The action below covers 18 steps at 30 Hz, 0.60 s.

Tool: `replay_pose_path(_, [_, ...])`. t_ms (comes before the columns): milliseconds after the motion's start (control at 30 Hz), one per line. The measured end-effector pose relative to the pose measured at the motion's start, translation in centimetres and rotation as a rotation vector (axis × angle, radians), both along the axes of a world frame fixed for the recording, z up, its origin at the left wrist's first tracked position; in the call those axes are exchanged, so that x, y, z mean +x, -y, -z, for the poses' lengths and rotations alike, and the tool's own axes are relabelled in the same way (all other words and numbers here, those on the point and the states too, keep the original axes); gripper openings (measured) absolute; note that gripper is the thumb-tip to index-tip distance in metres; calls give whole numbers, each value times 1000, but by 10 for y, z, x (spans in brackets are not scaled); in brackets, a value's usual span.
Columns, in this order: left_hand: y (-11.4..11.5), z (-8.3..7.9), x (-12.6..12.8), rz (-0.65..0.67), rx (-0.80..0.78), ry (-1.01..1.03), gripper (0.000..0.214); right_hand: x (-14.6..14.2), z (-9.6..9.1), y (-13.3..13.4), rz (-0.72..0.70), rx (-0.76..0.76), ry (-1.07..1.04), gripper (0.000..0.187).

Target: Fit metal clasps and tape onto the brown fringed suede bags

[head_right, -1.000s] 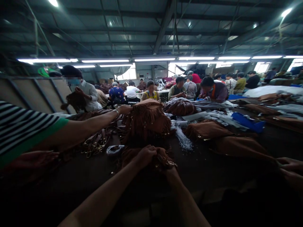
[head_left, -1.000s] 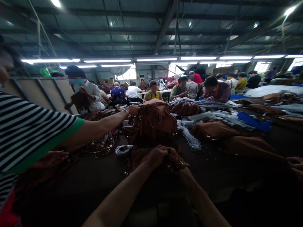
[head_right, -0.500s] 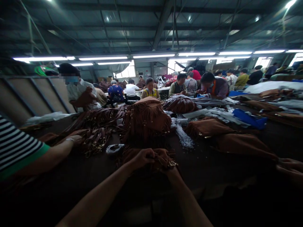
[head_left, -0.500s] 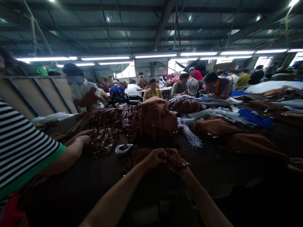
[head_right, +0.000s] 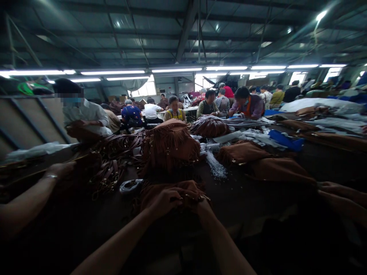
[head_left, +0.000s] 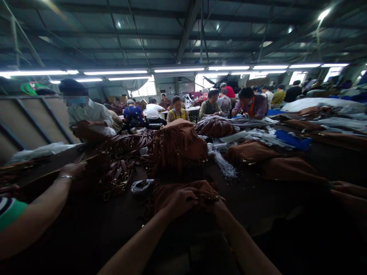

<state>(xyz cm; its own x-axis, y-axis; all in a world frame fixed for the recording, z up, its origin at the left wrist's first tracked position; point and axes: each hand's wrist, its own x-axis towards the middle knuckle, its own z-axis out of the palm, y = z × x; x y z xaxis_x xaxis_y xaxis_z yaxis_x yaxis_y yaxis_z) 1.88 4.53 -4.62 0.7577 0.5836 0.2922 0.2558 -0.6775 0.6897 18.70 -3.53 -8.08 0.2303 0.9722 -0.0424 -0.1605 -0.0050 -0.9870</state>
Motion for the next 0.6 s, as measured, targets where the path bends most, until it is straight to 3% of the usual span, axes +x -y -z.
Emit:
replay_pose_path(100, [2, -1, 4, -38, 119, -105, 13, -4, -9, 7, -119, -4, -248, 43])
replay_pose_path(167, [3, 2, 6, -8, 176, -181, 13, -3, -10, 5, -33, -31, -352, 37])
replay_pose_path(267, [3, 8, 7, 69, 282, -189, 11, -2, -2, -11, 204, -111, -356, 25])
replay_pose_path(333, [3, 9, 8, 66, 387, -113, 12, -2, 4, -25, 217, -128, -354, 22])
replay_pose_path(400, [2, 8, 8, 73, 451, -39, 13, -3, 8, -33, 167, -132, -339, 20])
replay_pose_path(467, [0, 5, 9, 114, 413, -6, 16, 1, 8, -33, 103, -155, -300, 19])
replay_pose_path(533, [-2, 6, 10, 141, 317, -4, 16, 14, 0, -24, 20, -204, -240, 22])
replay_pose_path(600, [-4, 11, 13, 113, 237, -16, 16, 40, -16, -14, -153, -316, -23, 28])
